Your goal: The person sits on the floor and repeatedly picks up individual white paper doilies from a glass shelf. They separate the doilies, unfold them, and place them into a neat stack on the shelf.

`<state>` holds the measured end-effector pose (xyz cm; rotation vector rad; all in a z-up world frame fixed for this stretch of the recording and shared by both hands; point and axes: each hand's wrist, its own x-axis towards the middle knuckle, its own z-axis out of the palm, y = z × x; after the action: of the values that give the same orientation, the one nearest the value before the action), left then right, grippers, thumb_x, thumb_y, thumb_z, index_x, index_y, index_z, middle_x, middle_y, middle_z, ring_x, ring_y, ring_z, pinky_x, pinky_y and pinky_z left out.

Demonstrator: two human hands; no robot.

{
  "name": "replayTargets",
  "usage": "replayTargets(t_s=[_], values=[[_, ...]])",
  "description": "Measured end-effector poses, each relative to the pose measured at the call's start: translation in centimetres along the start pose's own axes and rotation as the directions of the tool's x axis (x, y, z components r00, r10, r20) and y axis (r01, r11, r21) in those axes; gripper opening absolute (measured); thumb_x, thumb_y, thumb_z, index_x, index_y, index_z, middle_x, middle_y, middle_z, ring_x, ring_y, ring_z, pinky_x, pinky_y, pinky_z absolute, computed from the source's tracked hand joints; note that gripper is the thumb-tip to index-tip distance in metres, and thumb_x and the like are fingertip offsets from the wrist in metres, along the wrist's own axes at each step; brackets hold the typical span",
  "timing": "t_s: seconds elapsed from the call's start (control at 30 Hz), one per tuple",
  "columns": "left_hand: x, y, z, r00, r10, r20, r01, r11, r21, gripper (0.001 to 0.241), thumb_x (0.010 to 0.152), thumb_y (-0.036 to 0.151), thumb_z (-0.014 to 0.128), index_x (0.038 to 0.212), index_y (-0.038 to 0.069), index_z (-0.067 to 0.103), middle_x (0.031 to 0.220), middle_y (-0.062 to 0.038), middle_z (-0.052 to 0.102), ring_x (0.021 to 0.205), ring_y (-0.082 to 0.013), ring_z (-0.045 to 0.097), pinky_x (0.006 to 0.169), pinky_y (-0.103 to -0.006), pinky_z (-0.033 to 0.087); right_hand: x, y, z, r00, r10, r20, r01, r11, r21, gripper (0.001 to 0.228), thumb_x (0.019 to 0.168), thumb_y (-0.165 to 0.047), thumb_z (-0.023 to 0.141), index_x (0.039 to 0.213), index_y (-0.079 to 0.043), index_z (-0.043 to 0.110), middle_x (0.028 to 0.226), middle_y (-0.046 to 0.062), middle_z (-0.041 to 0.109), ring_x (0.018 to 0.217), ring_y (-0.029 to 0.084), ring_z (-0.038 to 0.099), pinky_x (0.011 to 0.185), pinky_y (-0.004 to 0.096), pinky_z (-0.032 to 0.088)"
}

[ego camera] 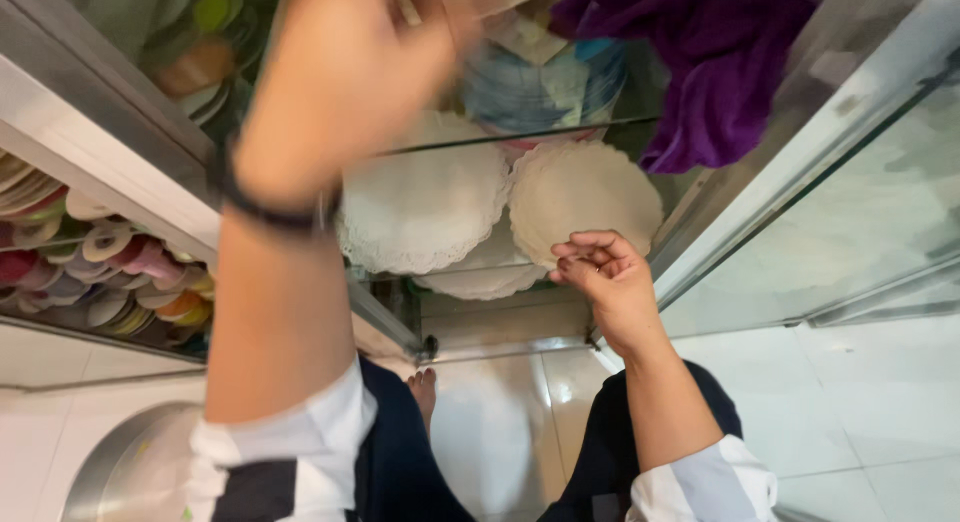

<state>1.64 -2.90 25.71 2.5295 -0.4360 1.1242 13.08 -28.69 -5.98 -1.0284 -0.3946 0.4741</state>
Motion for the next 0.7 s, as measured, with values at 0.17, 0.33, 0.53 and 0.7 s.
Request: replayTargets(t_s=[0.17, 0.33, 0.53, 0.7], values=[[-10.7, 6.7, 7.4, 0.887, -0.196, 0.419, 0.215, 0.977, 0.001, 0.034, 0.103, 0.022, 0.076, 0.132, 0.005, 0.078, 0.122, -0.024, 0.080, 0.113, -0.0469, 0.076, 0.092, -0.0587, 0.061, -0.8, 0.5, 1.5, 0.998, 0.048, -0.036, -0.049, 0.998, -0.037, 0.035, 0.099, 0.010, 0.073, 0.131, -0.002, 0.067, 0.119, 0.018, 0.080, 0.098, 0.023, 0.082, 0.089, 0.035, 0.072], [-19.9, -5.1, 15.6, 0.819, -0.496, 0.288, 0.419, 0.860, 0.290, 0.054, 0.106, 0.020, 0.078, 0.158, 0.012, 0.067, 0.154, -0.021, 0.065, 0.145, -0.0479, 0.058, 0.119, -0.0610, 0.047, -1.6, 0.1, 3.0, 0.992, 0.124, -0.032, -0.125, 0.992, -0.013, 0.032, 0.100, 0.007, 0.073, 0.131, -0.003, 0.069, 0.125, 0.021, 0.080, 0.098, 0.027, 0.083, 0.085, 0.033, 0.072], [-19.5, -5.9, 14.6, 0.502, -0.742, 0.444, 0.722, 0.642, 0.256, 0.093, 0.098, 0.021, 0.088, 0.177, 0.015, 0.039, 0.181, -0.026, 0.029, 0.166, -0.0519, 0.030, 0.135, -0.0670, 0.023, -1.5, 0.6, 2.7, 0.990, 0.137, -0.034, -0.138, 0.990, -0.023, 0.030, 0.102, 0.005, 0.073, 0.130, -0.005, 0.070, 0.126, 0.019, 0.080, 0.097, 0.027, 0.084, 0.085, 0.030, 0.072], [-21.3, -8.6, 15.9, 0.551, -0.747, 0.371, 0.746, 0.641, 0.183, 0.056, 0.106, 0.021, 0.078, 0.160, 0.015, 0.064, 0.167, -0.022, 0.052, 0.149, -0.0452, 0.058, 0.117, -0.0555, 0.055, -1.8, 0.2, 3.1, 0.989, 0.146, -0.018, -0.147, 0.988, -0.038, 0.029, 0.103, 0.003, 0.073, 0.130, -0.005, 0.069, 0.126, 0.019, 0.079, 0.098, 0.027, 0.083, 0.085, 0.031, 0.072]])
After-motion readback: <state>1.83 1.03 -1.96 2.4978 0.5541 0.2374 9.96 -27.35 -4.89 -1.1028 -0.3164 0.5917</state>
